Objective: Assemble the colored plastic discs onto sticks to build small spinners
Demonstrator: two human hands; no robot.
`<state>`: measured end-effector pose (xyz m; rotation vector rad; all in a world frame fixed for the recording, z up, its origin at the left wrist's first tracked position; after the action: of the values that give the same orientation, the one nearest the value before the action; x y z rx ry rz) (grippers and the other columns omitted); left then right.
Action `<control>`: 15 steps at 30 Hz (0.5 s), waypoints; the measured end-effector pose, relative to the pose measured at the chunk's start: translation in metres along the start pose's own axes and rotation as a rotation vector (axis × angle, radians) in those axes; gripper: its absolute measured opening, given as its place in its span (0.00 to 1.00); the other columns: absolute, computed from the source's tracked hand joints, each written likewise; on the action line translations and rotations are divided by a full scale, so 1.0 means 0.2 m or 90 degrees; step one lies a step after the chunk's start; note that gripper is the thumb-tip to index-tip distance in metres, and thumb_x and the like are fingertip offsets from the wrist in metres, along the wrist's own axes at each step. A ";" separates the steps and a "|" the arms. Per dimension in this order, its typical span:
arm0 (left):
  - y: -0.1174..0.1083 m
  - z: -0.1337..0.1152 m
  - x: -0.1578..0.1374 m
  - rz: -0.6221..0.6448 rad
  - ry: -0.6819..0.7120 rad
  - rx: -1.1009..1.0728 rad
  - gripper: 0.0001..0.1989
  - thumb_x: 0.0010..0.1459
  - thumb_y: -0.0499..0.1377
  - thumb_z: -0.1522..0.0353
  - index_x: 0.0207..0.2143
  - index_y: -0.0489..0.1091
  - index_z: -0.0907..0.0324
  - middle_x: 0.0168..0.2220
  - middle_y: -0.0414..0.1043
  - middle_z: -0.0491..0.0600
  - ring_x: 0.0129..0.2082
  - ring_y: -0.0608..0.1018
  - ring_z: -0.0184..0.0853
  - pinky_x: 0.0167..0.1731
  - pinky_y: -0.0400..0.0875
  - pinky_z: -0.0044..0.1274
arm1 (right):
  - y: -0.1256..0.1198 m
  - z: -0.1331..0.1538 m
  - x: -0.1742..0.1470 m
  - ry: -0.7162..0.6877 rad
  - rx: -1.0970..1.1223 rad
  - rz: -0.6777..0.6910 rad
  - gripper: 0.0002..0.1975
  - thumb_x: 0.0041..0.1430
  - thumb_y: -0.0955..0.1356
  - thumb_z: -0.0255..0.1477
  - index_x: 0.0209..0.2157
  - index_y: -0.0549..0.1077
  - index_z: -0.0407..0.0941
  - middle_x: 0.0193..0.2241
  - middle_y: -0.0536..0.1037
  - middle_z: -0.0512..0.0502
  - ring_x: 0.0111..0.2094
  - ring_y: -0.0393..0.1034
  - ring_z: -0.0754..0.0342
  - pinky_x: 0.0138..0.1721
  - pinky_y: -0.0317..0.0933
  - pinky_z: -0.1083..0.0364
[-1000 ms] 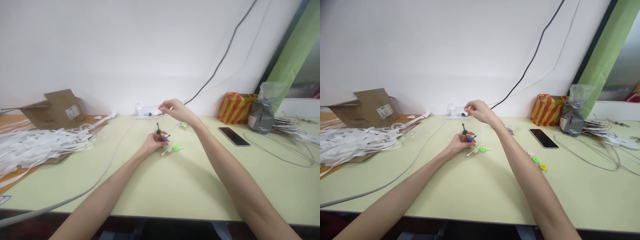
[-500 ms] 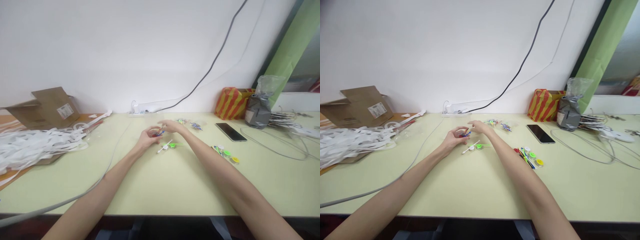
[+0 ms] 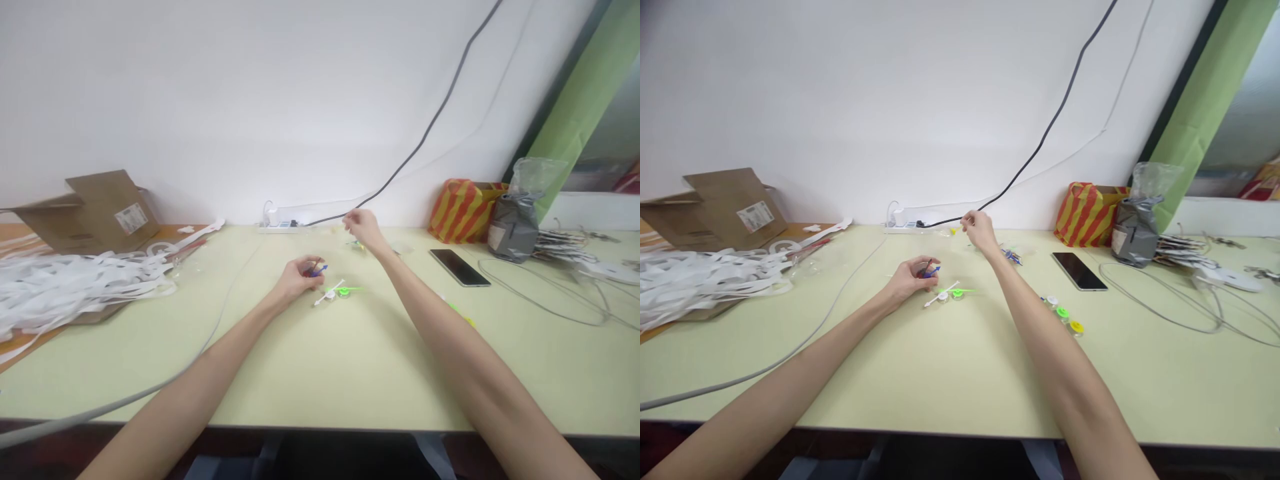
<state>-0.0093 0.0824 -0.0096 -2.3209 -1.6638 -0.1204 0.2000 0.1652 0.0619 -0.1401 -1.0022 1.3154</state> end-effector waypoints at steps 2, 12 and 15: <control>0.00 0.00 0.00 0.005 0.004 0.006 0.28 0.43 0.72 0.66 0.49 0.73 0.61 0.31 0.74 0.47 0.27 0.75 0.30 0.26 0.74 0.22 | -0.12 0.05 0.03 -0.041 0.135 -0.100 0.09 0.62 0.63 0.28 0.36 0.73 0.40 0.25 0.75 0.48 0.26 0.69 0.57 0.30 0.62 0.59; 0.06 -0.05 -0.03 0.035 -0.007 -0.018 0.29 0.45 0.72 0.62 0.50 0.72 0.58 0.34 0.73 0.47 0.33 0.79 0.35 0.31 0.77 0.24 | -0.38 0.56 -0.09 -0.264 0.089 -0.081 0.06 0.63 0.65 0.25 0.35 0.74 0.44 0.28 0.75 0.49 0.35 0.69 0.53 0.42 0.61 0.54; 0.07 -0.05 -0.04 0.048 0.004 -0.006 0.29 0.45 0.72 0.62 0.50 0.72 0.58 0.33 0.73 0.47 0.33 0.78 0.35 0.31 0.76 0.24 | -0.29 0.62 -0.13 -0.285 0.040 0.017 0.07 0.61 0.65 0.23 0.33 0.75 0.45 0.29 0.77 0.49 0.37 0.69 0.52 0.42 0.60 0.54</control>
<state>0.0015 0.0682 -0.0035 -2.3850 -1.5732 -0.1202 0.1610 0.0716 0.1572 0.1981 -1.3354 1.4330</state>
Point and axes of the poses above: each hand's wrist, its own x-axis towards the middle knuckle, its own y-axis out of the palm, z = x × y, the point moved 4 cm from there along x, towards the middle knuckle
